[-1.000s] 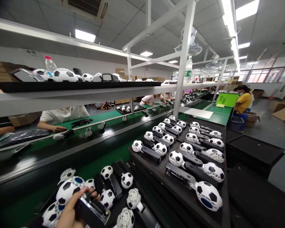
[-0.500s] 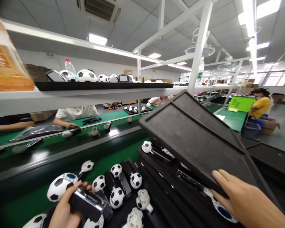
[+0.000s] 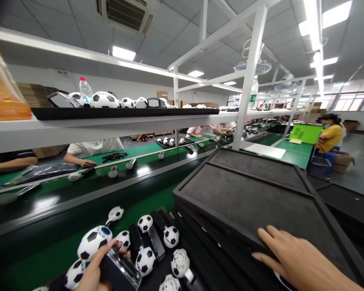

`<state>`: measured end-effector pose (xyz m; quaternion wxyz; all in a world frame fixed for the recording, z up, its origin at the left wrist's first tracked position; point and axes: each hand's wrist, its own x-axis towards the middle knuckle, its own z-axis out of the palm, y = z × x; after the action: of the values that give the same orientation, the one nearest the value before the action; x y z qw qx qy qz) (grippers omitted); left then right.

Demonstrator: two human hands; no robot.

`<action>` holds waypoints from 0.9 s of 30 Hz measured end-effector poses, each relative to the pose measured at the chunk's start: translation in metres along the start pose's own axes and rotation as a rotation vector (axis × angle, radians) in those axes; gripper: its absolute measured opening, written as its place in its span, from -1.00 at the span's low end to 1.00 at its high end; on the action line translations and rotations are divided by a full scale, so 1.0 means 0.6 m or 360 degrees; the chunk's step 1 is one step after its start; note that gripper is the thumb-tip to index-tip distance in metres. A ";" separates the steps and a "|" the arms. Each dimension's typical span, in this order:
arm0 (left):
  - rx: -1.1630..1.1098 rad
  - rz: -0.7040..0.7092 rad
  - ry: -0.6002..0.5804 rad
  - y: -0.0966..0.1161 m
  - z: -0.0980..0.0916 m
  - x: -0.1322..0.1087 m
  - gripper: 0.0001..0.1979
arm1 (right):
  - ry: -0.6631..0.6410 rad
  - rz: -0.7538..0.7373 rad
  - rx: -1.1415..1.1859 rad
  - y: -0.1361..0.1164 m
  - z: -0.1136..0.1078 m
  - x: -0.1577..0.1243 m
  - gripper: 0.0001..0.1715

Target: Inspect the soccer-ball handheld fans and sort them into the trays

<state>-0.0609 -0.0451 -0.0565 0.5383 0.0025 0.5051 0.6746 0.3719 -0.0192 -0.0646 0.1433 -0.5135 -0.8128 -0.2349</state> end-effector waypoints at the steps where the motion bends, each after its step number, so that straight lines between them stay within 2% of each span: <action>1: 0.0018 0.0011 -0.0011 -0.001 0.001 -0.001 -0.96 | -0.0075 -0.0051 -0.0049 -0.005 -0.008 0.019 -0.63; 7: -0.0002 0.0116 -0.0157 -0.014 -0.003 -0.014 -0.93 | -0.0527 0.0013 -0.0058 -0.046 -0.040 0.090 -0.70; 10: -0.0085 0.0075 -0.0330 -0.036 0.011 -0.039 -0.90 | -0.0541 0.0000 0.0192 -0.069 -0.073 0.120 -0.50; 12: -0.0091 0.0051 -0.0516 -0.053 0.034 -0.063 -0.83 | -0.0665 -0.0072 0.0603 -0.095 -0.104 0.147 -0.27; 14: -0.0029 0.0053 -0.0676 -0.063 0.064 -0.089 -0.71 | -0.1002 -0.0168 0.1181 -0.131 -0.128 0.177 -0.13; 16: 0.0040 0.0056 -0.0835 -0.062 0.098 -0.109 -0.62 | -0.1312 -0.0260 0.1812 -0.171 -0.138 0.204 -0.14; 17: 0.0067 0.0061 -0.0920 -0.057 0.113 -0.117 -0.61 | -0.1371 -0.0273 0.2095 -0.189 -0.137 0.216 -0.20; 19: 0.0168 0.0117 -0.1048 -0.042 0.138 -0.125 -0.56 | -0.1439 -0.0133 0.2592 -0.219 -0.129 0.233 -0.39; 22: 0.0462 0.0231 -0.1087 -0.020 0.156 -0.120 -0.44 | -0.1621 0.0395 0.3130 -0.238 -0.118 0.247 -0.59; 24: 0.0642 0.0246 -0.1100 -0.013 0.158 -0.106 -0.41 | -0.1681 0.0686 0.3253 -0.235 -0.118 0.251 -0.64; 27: 0.0991 0.0429 -0.0995 -0.008 0.149 -0.057 -0.45 | -0.1477 0.0890 0.3149 -0.201 -0.116 0.265 -0.78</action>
<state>0.0061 -0.0096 0.0025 0.5459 0.4331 0.4922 0.5216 0.1940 0.0224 0.0418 0.2189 -0.3758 -0.4727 0.7664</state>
